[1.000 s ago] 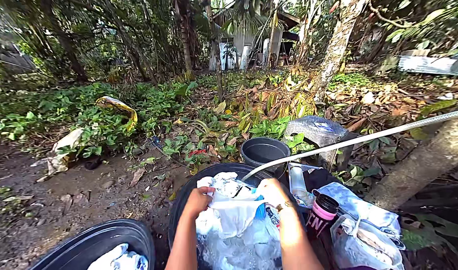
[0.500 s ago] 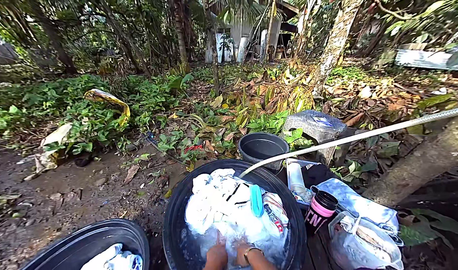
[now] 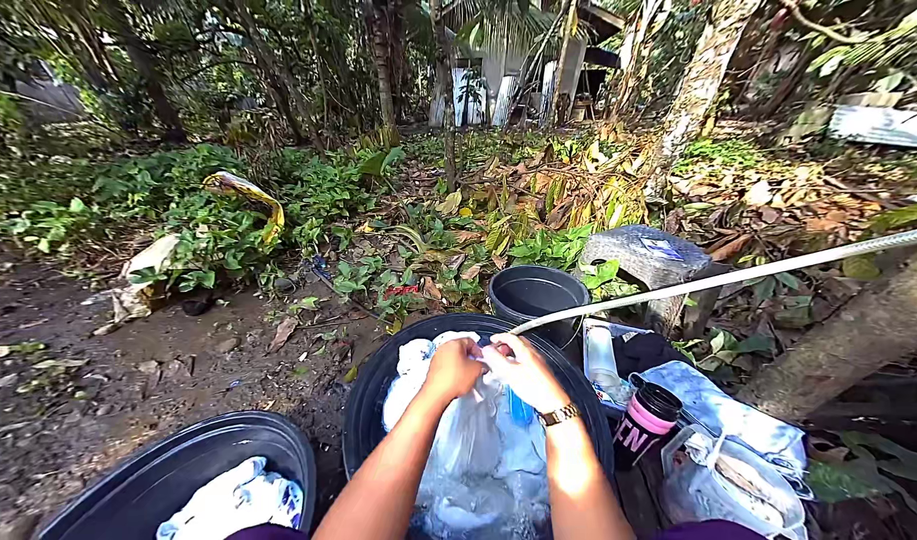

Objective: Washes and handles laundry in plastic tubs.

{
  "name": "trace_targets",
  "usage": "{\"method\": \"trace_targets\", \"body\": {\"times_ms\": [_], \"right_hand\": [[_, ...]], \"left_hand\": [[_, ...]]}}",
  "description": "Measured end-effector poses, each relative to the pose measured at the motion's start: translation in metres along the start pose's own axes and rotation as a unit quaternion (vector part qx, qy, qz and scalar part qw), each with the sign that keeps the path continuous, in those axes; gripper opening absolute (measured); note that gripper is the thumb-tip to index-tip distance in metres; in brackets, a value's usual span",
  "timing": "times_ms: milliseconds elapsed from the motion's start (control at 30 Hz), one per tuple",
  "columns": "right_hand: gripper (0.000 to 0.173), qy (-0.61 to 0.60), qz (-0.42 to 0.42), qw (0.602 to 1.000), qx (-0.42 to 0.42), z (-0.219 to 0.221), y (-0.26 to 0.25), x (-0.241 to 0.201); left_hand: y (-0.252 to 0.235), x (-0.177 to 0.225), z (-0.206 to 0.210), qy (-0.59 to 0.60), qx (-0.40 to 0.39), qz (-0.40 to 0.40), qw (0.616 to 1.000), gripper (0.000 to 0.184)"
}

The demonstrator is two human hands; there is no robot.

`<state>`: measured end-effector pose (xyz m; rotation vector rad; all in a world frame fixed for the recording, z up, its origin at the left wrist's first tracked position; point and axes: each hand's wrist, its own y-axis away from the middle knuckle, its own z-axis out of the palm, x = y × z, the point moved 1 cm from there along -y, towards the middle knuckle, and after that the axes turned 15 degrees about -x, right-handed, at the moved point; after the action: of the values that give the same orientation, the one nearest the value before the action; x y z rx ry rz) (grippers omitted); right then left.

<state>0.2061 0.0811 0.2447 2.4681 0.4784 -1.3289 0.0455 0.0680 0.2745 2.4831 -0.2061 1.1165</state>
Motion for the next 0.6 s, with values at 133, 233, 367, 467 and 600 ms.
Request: {"method": "trace_targets", "body": {"times_ms": [133,233,367,467,600], "right_hand": [[0.095,-0.127,-0.048,0.988,-0.074,0.013,-0.009,0.051],[0.116,-0.18,-0.002,0.975,-0.129,0.066,-0.019,0.069],[0.043,-0.287,0.101,0.952,-0.034,0.102,-0.025,0.064],[0.038,-0.397,0.127,0.909,0.019,0.099,-0.027,0.065],[0.072,-0.366,0.139,0.918,-0.058,0.095,-0.022,0.05]], "left_hand": [[0.028,0.049,-0.03,0.168,0.076,0.078,0.98,0.008],[0.046,0.069,-0.04,0.335,0.102,0.152,0.924,0.005],[0.052,0.037,-0.047,0.378,0.182,0.141,0.897,0.003],[0.043,-0.037,-0.036,0.169,0.18,-0.035,0.968,0.023],[0.026,-0.096,0.019,0.126,-0.02,-0.233,0.964,0.057]]}}
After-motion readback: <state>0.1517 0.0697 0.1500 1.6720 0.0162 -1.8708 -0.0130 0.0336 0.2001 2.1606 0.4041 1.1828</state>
